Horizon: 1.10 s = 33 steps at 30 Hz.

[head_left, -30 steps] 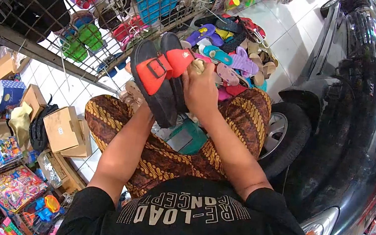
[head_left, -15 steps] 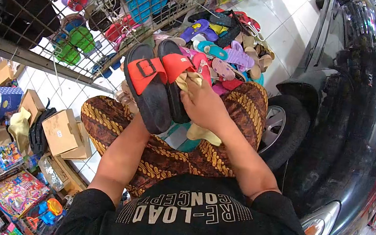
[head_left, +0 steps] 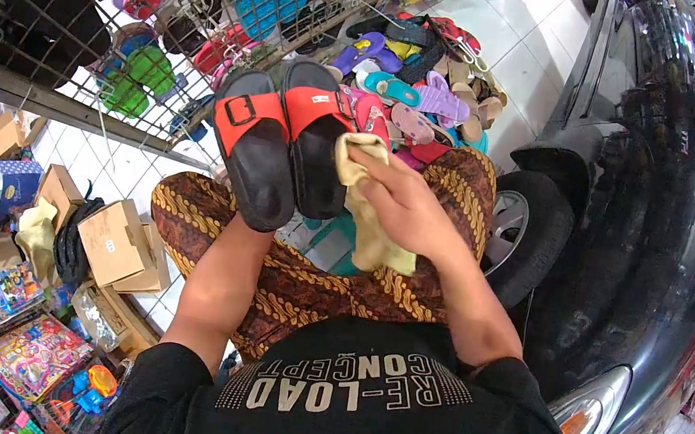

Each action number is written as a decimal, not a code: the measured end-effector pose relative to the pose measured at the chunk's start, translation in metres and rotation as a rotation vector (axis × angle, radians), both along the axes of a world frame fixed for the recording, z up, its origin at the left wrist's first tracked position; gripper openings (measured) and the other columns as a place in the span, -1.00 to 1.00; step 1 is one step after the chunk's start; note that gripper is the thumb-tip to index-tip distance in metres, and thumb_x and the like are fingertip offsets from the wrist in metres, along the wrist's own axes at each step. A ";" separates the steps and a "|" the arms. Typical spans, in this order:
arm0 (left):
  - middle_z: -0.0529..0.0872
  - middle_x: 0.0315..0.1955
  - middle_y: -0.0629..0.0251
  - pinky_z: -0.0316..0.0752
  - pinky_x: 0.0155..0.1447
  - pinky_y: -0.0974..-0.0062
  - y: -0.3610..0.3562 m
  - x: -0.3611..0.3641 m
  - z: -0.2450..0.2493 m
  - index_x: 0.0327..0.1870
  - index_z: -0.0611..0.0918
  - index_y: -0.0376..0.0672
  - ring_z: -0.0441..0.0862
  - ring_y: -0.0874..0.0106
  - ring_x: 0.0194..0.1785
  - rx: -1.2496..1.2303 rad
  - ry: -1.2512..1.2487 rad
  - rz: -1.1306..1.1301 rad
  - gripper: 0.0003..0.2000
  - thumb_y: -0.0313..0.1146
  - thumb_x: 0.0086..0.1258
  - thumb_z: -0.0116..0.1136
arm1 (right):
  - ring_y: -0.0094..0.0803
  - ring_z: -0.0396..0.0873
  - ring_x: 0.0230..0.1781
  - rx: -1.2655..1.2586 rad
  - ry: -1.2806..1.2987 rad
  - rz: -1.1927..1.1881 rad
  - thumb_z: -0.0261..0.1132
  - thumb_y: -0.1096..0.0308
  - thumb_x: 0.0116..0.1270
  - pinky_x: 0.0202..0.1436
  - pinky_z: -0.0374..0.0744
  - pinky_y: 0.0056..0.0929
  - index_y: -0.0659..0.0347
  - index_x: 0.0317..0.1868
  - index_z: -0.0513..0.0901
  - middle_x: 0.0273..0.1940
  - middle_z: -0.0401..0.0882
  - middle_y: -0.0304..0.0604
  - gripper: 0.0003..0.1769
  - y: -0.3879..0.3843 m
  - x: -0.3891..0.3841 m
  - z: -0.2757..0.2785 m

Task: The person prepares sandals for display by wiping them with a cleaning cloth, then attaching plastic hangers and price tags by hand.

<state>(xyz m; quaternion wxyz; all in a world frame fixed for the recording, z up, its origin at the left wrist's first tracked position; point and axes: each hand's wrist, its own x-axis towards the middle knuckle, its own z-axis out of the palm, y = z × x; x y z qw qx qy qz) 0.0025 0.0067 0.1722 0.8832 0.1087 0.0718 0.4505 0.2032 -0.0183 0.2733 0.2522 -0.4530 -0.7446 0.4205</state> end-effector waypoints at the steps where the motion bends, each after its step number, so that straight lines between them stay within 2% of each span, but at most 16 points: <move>1: 0.60 0.16 -0.05 0.48 0.27 -0.12 0.004 0.002 -0.001 0.36 0.44 -0.16 0.61 0.01 0.15 0.000 -0.004 -0.004 -0.23 0.32 0.35 0.01 | 0.10 0.55 0.13 0.086 -0.069 -0.068 0.13 0.31 0.40 0.21 0.50 -0.12 0.16 0.32 0.51 0.16 0.50 0.20 -0.51 -0.001 -0.010 -0.006; 2: 0.60 0.16 -0.05 0.48 0.27 -0.13 0.007 0.006 -0.004 0.36 0.44 -0.16 0.61 0.01 0.15 0.001 -0.008 -0.004 -0.23 0.32 0.35 0.01 | 0.11 0.56 0.10 0.172 -0.137 -0.137 0.13 0.31 0.39 0.18 0.53 -0.09 0.16 0.31 0.52 0.14 0.50 0.20 -0.52 -0.002 -0.021 -0.011; 3: 0.60 0.16 -0.05 0.49 0.27 -0.13 0.014 0.010 -0.006 0.36 0.44 -0.15 0.61 0.01 0.15 -0.002 -0.014 -0.007 -0.23 0.32 0.35 0.01 | 0.17 0.59 -0.04 0.173 -0.166 -0.165 0.17 0.29 0.36 0.04 0.57 0.01 0.14 0.25 0.56 0.07 0.50 0.21 -0.55 -0.001 -0.031 -0.012; 7: 0.61 0.15 -0.05 0.49 0.26 -0.13 0.018 0.011 -0.006 0.36 0.44 -0.15 0.61 0.01 0.15 -0.001 -0.023 -0.017 -0.24 0.32 0.35 0.01 | 0.15 0.61 -0.13 0.170 -0.276 -0.151 0.25 0.30 0.24 -0.06 0.59 0.03 0.07 0.15 0.62 -0.02 0.51 0.18 -0.57 -0.016 -0.045 -0.026; 10: 0.61 0.15 -0.04 0.49 0.26 -0.13 0.002 0.011 0.002 0.36 0.44 -0.15 0.62 0.01 0.15 0.001 -0.031 -0.043 -0.24 0.32 0.35 0.01 | 0.13 0.62 -0.13 0.194 -0.283 0.035 0.25 0.28 0.23 -0.05 0.58 0.03 0.03 0.12 0.64 -0.06 0.52 0.14 -0.59 -0.024 -0.029 -0.019; 14: 0.61 0.15 -0.04 0.50 0.25 -0.13 -0.004 0.012 0.008 0.36 0.44 -0.15 0.62 0.02 0.15 0.011 -0.041 -0.066 -0.24 0.32 0.35 0.01 | 0.11 0.62 -0.12 -0.099 -0.123 0.550 0.23 0.26 0.22 0.00 0.57 0.02 0.04 0.08 0.68 -0.07 0.59 0.10 -0.60 -0.010 0.011 -0.005; 15: 0.61 0.15 -0.04 0.50 0.25 -0.13 -0.003 0.011 0.009 0.36 0.44 -0.15 0.62 0.02 0.14 0.013 -0.046 -0.069 -0.24 0.32 0.35 0.01 | 0.05 0.63 -0.05 -0.137 -0.145 0.620 0.21 0.27 0.23 0.06 0.58 -0.04 0.11 0.08 0.69 -0.01 0.62 0.13 -0.60 0.002 0.019 0.007; 18: 0.61 0.15 -0.04 0.50 0.25 -0.13 -0.007 0.008 0.017 0.36 0.44 -0.15 0.62 0.02 0.14 0.022 -0.053 -0.081 -0.24 0.32 0.35 0.01 | -0.01 0.64 0.00 -0.070 -0.006 0.283 0.22 0.31 0.22 0.12 0.57 -0.13 0.18 0.09 0.68 0.02 0.64 0.11 -0.58 0.029 0.048 0.025; 20: 0.61 0.15 -0.03 0.50 0.24 -0.13 -0.008 0.010 0.018 0.36 0.44 -0.15 0.62 0.02 0.14 0.026 -0.058 -0.095 -0.24 0.32 0.35 0.01 | -0.05 0.65 0.02 0.246 -0.015 0.107 0.23 0.38 0.17 0.14 0.58 -0.20 0.24 0.05 0.68 0.11 0.62 0.06 -0.59 0.042 0.041 0.043; 21: 0.61 0.15 -0.03 0.50 0.24 -0.13 -0.007 0.011 0.019 0.36 0.44 -0.15 0.62 0.02 0.14 0.031 -0.057 -0.105 -0.24 0.32 0.35 0.01 | -0.02 0.63 0.10 0.380 0.000 0.133 0.26 0.41 0.18 0.15 0.58 -0.23 0.19 0.06 0.67 0.14 0.59 0.10 -0.61 0.046 0.033 0.041; 24: 0.61 0.15 -0.03 0.50 0.24 -0.13 -0.003 0.017 0.020 0.36 0.44 -0.15 0.62 0.02 0.14 0.042 -0.057 -0.126 -0.24 0.32 0.35 0.01 | 0.09 0.60 0.09 0.413 -0.420 0.292 0.30 0.39 0.16 0.13 0.60 -0.16 0.06 0.06 0.69 0.17 0.54 0.13 -0.60 0.060 0.002 0.029; 25: 0.61 0.15 -0.03 0.50 0.24 -0.14 -0.001 0.017 0.021 0.36 0.44 -0.14 0.62 0.02 0.14 0.044 -0.055 -0.129 -0.24 0.32 0.35 0.00 | 0.11 0.57 0.12 0.305 -0.598 0.337 0.31 0.37 0.17 0.13 0.60 -0.11 -0.07 0.09 0.70 0.19 0.52 0.15 -0.57 0.063 -0.005 0.041; 28: 0.61 0.15 -0.03 0.51 0.23 -0.14 0.000 0.017 0.022 0.36 0.44 -0.14 0.62 0.02 0.14 0.043 -0.050 -0.138 -0.24 0.32 0.35 0.00 | 0.09 0.54 0.18 0.276 -0.503 0.295 0.28 0.35 0.20 0.21 0.57 -0.13 -0.05 0.12 0.70 0.18 0.52 0.16 -0.57 0.076 0.013 0.018; 29: 0.61 0.15 -0.02 0.51 0.23 -0.14 -0.001 0.017 0.022 0.36 0.44 -0.14 0.62 0.02 0.14 0.040 -0.047 -0.136 -0.24 0.32 0.35 0.00 | 0.09 0.51 0.22 0.243 -0.489 0.382 0.20 0.30 0.25 0.30 0.50 -0.14 -0.03 0.14 0.68 0.22 0.49 0.19 -0.57 0.083 0.023 0.011; 32: 0.61 0.15 -0.02 0.51 0.23 -0.14 -0.008 0.011 0.023 0.36 0.44 -0.14 0.62 0.02 0.13 0.037 -0.037 -0.134 -0.24 0.32 0.35 0.00 | 0.06 0.57 0.02 0.277 -0.380 0.533 0.08 0.18 0.31 0.19 0.52 -0.03 0.02 0.01 0.72 -0.08 0.61 0.11 -0.63 0.096 0.040 0.012; 33: 0.61 0.15 -0.02 0.51 0.23 -0.14 -0.010 0.009 0.023 0.36 0.44 -0.14 0.62 0.02 0.13 0.034 -0.034 -0.131 -0.24 0.32 0.35 0.00 | 0.10 0.55 0.01 0.215 -0.476 0.519 0.09 0.19 0.31 0.21 0.50 -0.05 0.14 -0.08 0.71 -0.13 0.62 0.13 -0.65 0.096 0.045 0.022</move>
